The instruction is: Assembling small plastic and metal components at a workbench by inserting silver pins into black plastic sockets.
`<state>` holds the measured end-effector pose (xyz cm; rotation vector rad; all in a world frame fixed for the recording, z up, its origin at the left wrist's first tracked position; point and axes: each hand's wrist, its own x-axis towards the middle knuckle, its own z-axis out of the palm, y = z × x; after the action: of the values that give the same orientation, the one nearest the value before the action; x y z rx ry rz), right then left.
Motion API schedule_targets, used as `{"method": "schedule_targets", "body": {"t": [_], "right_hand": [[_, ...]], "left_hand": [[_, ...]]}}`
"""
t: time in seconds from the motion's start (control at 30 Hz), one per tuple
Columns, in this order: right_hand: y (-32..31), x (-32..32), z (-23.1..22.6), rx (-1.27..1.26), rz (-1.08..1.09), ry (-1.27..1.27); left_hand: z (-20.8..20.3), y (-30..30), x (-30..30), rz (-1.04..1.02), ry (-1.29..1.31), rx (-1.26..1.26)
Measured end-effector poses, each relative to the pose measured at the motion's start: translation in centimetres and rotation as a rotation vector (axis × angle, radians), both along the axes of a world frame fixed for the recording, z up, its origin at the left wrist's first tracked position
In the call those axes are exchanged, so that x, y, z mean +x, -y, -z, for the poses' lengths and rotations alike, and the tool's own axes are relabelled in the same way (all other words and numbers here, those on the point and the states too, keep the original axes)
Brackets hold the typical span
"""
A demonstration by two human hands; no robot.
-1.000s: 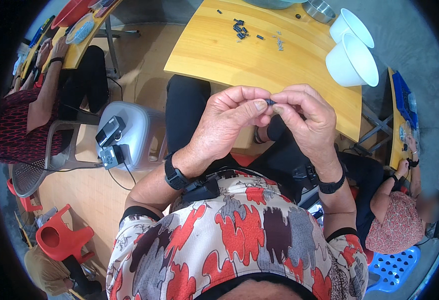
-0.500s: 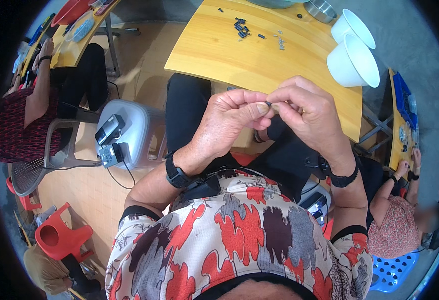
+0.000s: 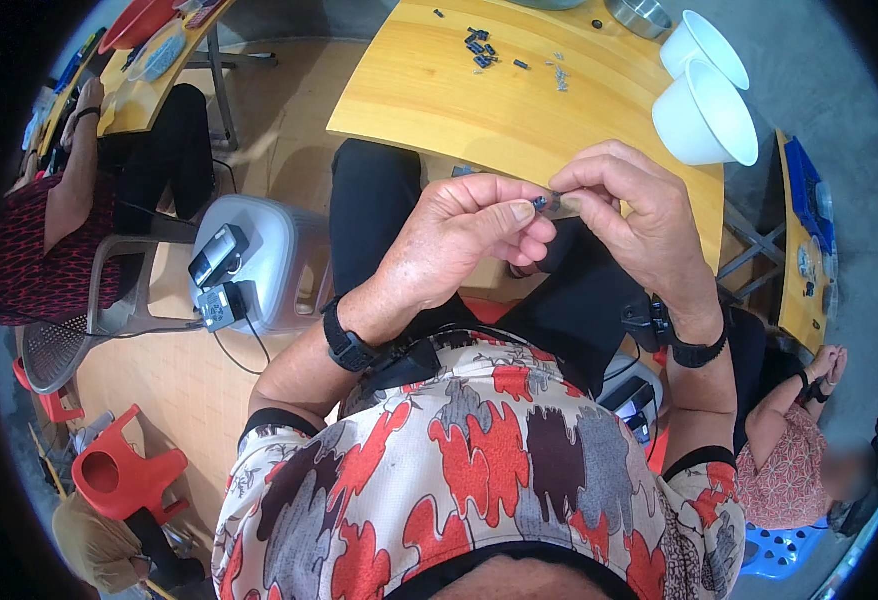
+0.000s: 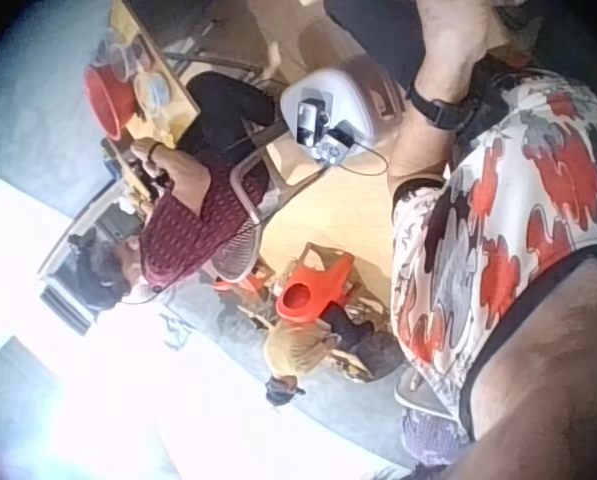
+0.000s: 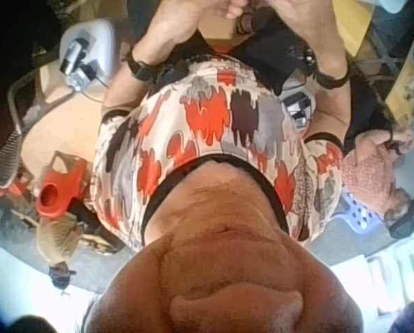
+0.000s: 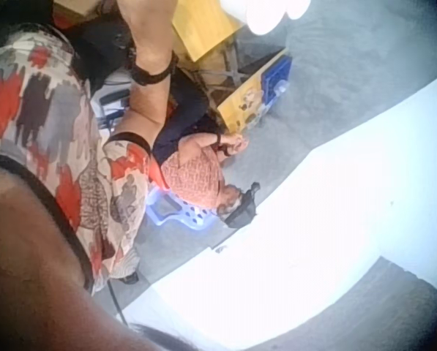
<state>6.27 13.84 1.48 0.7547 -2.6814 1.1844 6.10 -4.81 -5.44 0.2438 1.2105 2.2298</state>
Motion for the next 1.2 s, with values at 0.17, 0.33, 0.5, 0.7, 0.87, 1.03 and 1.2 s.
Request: {"method": "schedule_targets", "body": {"t": [0.17,0.33,0.5,0.7,0.87,1.03,1.2], "right_hand": [[0.09,0.17,-0.26,0.028,0.009,0.027],[0.16,0.16,0.24,0.030,-0.035,-0.044],[0.01,-0.01,0.07,0.094,-0.074,-0.081],[-0.13,-0.47,-0.44,0.143,-0.112,-0.114],[0.04,-0.43,-0.38,0.127,-0.107,-0.125],[0.12,-0.40,-0.17,0.143,-0.111,-0.138],[-0.10,-0.52,-0.57,0.122,-0.108,-0.115]], "left_hand": [[-0.05,0.11,0.17,-0.005,0.005,0.018],[-0.01,0.10,0.19,0.004,-0.009,0.035],[-0.07,0.03,0.19,0.000,-0.026,-0.001],[-0.18,0.06,0.14,-0.021,-0.032,-0.019],[-0.28,-0.03,0.07,-0.019,-0.011,-0.015],[-0.40,0.04,0.05,-0.025,-0.006,-0.023],[-0.31,-0.02,-0.04,-0.031,-0.003,-0.020]]}}
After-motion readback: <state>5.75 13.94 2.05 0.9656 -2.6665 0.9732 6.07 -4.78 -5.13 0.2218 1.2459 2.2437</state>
